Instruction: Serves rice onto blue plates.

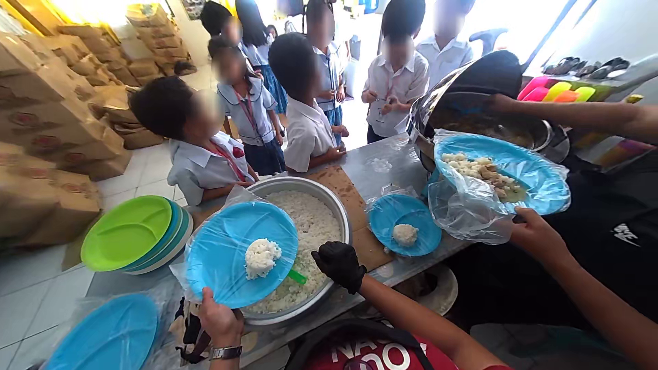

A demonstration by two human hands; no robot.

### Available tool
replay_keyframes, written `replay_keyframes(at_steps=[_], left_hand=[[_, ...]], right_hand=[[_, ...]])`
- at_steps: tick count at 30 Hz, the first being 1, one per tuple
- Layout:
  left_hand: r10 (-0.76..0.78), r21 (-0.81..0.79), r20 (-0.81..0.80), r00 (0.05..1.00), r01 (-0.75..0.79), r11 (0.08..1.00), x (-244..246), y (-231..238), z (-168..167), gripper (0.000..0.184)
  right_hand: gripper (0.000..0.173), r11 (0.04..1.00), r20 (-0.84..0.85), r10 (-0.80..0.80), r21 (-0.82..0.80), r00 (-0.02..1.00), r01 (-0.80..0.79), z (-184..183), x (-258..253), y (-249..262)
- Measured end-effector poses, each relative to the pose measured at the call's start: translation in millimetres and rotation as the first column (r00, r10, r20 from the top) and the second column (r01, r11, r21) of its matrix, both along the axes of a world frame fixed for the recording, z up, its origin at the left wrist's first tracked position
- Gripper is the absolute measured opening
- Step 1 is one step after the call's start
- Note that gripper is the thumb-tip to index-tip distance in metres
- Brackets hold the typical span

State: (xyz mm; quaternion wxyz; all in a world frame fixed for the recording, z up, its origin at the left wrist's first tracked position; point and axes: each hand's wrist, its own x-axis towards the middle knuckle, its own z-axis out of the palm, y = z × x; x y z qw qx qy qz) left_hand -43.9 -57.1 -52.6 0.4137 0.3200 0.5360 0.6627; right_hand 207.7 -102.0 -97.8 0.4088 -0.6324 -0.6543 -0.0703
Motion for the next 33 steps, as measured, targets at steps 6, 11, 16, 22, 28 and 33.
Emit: replay_keyframes(at_steps=[6, 11, 16, 22, 28, 33], left_hand=[[-0.020, -0.001, -0.012, 1.000, 0.020, 1.000, 0.4, -0.4, 1.3, 0.043], [-0.012, -0.001, -0.012, 1.000, 0.012, 1.000, 1.0, -1.0, 1.9, 0.042], [-0.014, 0.011, 0.007, 1.000, 0.014, 1.000, 0.8, 0.0, 0.7, 0.042], [-0.022, 0.023, 0.008, 1.000, 0.022, 0.999, 0.4, 0.6, -0.7, 0.042], [-0.014, 0.013, -0.004, 1.000, 0.014, 1.000, 1.0, -0.2, 0.4, 0.043], [-0.010, 0.014, -0.011, 1.000, 0.010, 1.000, 1.3, 0.5, 0.4, 0.043]], right_hand=[[0.037, 0.999, -0.004, 0.015, -0.044, 1.000, -0.015, 2.0, 0.9, -2.0], [0.037, 1.000, -0.003, 0.012, -0.014, 1.000, -0.012, 1.0, 0.8, -1.7], [0.037, 1.000, 0.006, 0.003, 0.024, 1.000, -0.004, -0.9, 0.5, -0.6], [0.037, 1.000, 0.001, -0.002, 0.013, 1.000, 0.002, 0.3, 0.1, -0.9], [0.037, 1.000, -0.010, 0.010, -0.005, 1.000, -0.010, 1.0, 0.5, -2.1], [0.037, 1.000, -0.009, 0.007, 0.000, 1.000, -0.007, 1.8, 0.2, -1.8]])
